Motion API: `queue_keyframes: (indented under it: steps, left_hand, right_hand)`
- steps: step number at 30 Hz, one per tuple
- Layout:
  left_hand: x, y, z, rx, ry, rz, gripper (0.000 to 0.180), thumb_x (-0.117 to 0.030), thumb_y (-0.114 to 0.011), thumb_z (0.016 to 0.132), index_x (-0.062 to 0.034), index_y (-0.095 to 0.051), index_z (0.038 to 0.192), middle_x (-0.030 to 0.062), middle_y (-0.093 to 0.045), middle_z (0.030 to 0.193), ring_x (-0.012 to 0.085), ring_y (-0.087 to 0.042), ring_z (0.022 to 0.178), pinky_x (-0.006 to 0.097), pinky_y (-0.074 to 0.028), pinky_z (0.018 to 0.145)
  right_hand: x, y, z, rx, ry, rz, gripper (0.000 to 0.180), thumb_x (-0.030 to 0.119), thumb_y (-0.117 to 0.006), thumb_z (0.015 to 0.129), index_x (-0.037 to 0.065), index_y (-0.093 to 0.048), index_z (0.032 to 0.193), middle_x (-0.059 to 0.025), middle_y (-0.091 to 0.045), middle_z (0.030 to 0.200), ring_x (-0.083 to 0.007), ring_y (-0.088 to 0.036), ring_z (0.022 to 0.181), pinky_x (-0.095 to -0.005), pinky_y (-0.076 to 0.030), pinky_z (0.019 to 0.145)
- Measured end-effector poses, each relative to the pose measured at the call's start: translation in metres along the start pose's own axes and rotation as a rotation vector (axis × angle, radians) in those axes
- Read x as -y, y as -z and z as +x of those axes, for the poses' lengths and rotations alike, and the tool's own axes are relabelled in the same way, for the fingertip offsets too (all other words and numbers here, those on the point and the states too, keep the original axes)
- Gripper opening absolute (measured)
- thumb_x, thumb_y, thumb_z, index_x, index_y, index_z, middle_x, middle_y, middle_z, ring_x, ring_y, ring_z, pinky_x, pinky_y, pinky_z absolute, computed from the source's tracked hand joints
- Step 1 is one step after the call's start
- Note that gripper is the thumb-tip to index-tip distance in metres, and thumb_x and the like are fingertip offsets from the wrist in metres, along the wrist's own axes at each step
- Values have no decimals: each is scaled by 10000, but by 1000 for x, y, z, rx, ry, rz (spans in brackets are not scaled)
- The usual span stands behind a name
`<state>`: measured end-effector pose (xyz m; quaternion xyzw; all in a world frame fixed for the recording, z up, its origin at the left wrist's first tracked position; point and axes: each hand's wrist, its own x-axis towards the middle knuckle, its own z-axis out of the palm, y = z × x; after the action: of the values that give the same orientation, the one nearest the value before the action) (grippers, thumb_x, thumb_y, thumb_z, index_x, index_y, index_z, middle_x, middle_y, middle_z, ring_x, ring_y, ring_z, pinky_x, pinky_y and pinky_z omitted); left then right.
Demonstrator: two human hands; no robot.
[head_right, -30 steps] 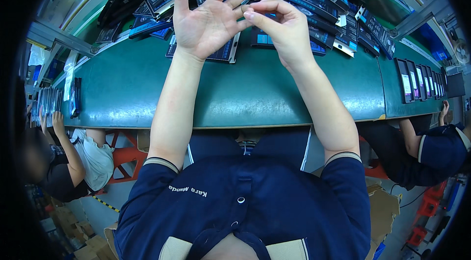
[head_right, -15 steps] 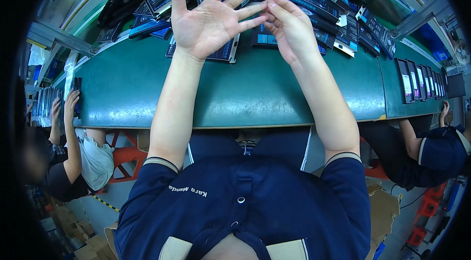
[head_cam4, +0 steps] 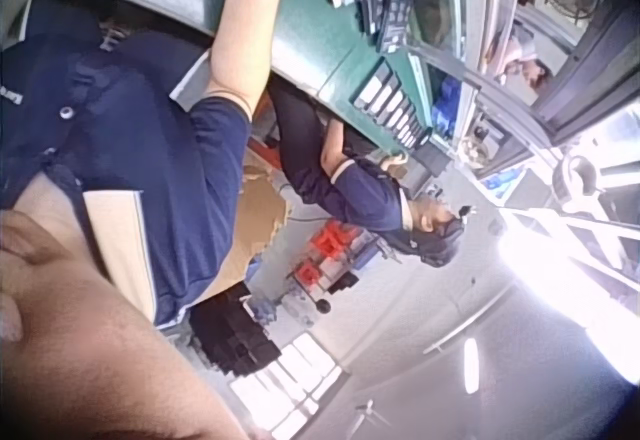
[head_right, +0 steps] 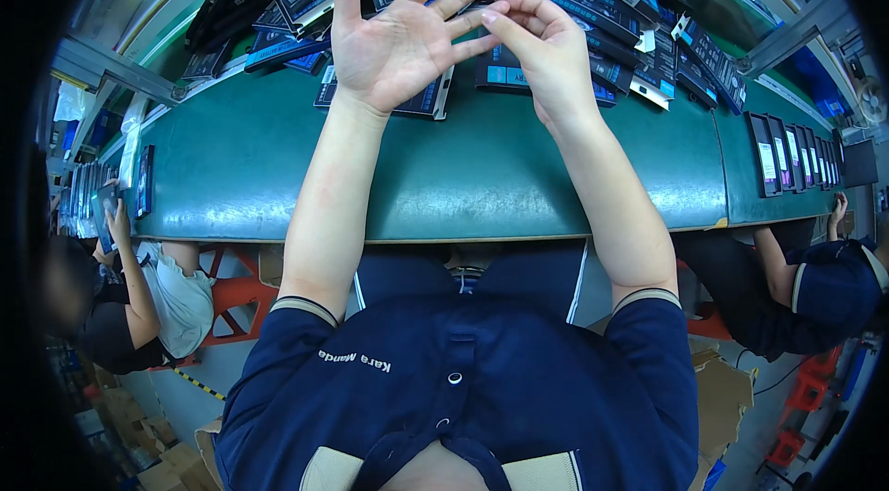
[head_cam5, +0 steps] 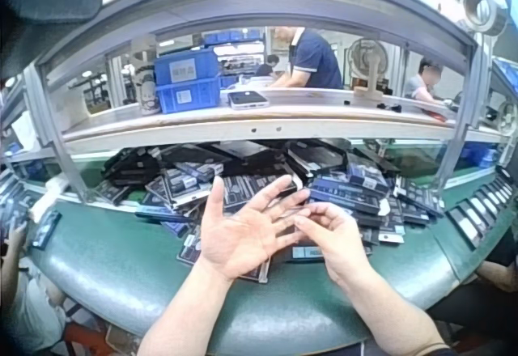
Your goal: Packing small electronic components or accessories into protective plastic boxes on an assembly line.
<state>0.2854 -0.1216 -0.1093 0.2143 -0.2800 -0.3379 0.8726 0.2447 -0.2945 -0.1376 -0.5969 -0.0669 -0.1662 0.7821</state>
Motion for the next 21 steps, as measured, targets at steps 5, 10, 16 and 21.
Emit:
queue_keyframes:
  steps: [5, 10, 16, 21]
  left_hand:
    - [0, 2, -1, 18, 9, -53, 996, -817, -228, 873, -52, -356, 1498, 298, -345, 1489, 414, -397, 1354, 548, -294, 1136]
    - [-6, 6, 0, 28, 39, -96, 963, -792, -234, 892, -50, -363, 1492, 308, -330, 1496, 457, -388, 1355, 568, -297, 1129]
    - [-5, 7, 1, -19, 39, -26, 935, -766, -248, 908, -47, -339, 1500, 299, -342, 1498, 488, -382, 1356, 581, -276, 1136]
    - [-5, 8, 2, -87, 37, 72, 876, -706, -250, 944, -32, -334, 1498, 293, -391, 1475, 511, -423, 1320, 612, -252, 1141]
  right_hand:
    - [-2, 10, 5, 54, -46, 46, 247, 127, -710, 897, 5, -658, 1105, -46, -686, 1002, -96, -625, 915, -228, -478, 821]
    - [4, 7, 2, 15, -170, 220, 228, 146, -701, 907, 28, -673, 1099, -33, -686, 1004, -91, -613, 918, -225, -470, 805]
    - [1, 11, 4, 82, -128, 130, 227, 149, -703, 907, 36, -680, 1102, -20, -682, 981, -80, -601, 881, -225, -464, 795]
    - [0, 12, 5, 125, -125, 135, 213, 145, -702, 908, 29, -681, 1085, -22, -684, 969, -81, -601, 862, -232, -470, 787]
